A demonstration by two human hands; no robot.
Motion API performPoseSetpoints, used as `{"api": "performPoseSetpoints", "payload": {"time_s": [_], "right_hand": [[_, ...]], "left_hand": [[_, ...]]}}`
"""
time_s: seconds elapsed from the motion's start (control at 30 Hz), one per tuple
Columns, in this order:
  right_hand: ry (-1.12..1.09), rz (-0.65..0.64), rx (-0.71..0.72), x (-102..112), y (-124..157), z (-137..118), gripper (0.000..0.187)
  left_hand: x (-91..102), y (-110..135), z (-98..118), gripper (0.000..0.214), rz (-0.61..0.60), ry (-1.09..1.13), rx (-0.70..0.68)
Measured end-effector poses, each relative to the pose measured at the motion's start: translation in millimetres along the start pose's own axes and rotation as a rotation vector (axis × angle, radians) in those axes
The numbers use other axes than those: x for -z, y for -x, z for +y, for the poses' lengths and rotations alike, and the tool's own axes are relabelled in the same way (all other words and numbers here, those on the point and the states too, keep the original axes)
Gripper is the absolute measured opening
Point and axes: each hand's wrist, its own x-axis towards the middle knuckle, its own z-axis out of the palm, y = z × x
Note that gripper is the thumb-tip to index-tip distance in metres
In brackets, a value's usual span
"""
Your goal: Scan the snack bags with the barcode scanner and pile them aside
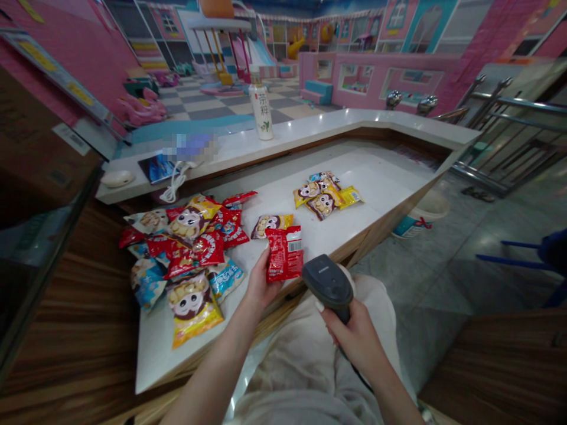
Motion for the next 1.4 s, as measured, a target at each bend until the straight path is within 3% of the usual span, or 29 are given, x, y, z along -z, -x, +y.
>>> {"api": "performPoseSetpoints", "payload": {"time_s": [0.1,0.17,0.33,0.43,0.53,0.67,0.73,1.0,1.1,1.2,1.3,1.4], "right_hand": [[-0.028,-0.004,-0.036,3,0,3,0.014],[-0.042,0.009,-0.037,5,-1,6,0.015],[-0.031,0.044,-0.003,8,-3,10,0.016],[-0.029,0.042,0.0,9,-4,12,0.017],[-0.035,0.049,-0.021,11,-5,12,0.017],[-0.041,0.059,-0.034,13,-9,12,0.017],[-0.042,0.057,-0.041,14,-11,12,0.017],[-0.053,0.042,-0.072,15,-15,12,0.019],[-0.048,0.046,-0.074,15,-15,11,0.02],[-0.05,0.057,-0.088,15,-13,12,0.02],[-0.057,0.058,-0.095,15,-10,15,0.021],[-0.059,0.048,-0.098,15,-8,18,0.022]], "left_hand": [[-9.4,-2,-1,0.032,0.053,-0.045,-0.064],[-21.5,-9,2,0.035,0.066,-0.141,-0.196],[-63.7,-54,19,0.05,-0.156,-0.784,-0.844],[-87.5,-91,28,0.057,-0.232,-1.201,-1.076],[-101.0,-122,25,0.063,-0.19,-1.587,-1.095],[-103.4,-151,9,0.07,-0.212,-1.922,-0.874],[-103.8,-163,1,0.072,-0.239,-1.969,-0.805],[-132.6,-202,0,0.075,-0.227,-1.975,-0.816],[-139.5,-198,4,0.077,-0.209,-1.962,-0.822],[-130.5,-171,8,0.075,-0.232,-1.905,-0.9],[-101.7,-129,17,0.065,-0.248,-1.833,-0.997],[-59.3,-92,32,0.066,-0.184,-1.822,-1.027]]}}
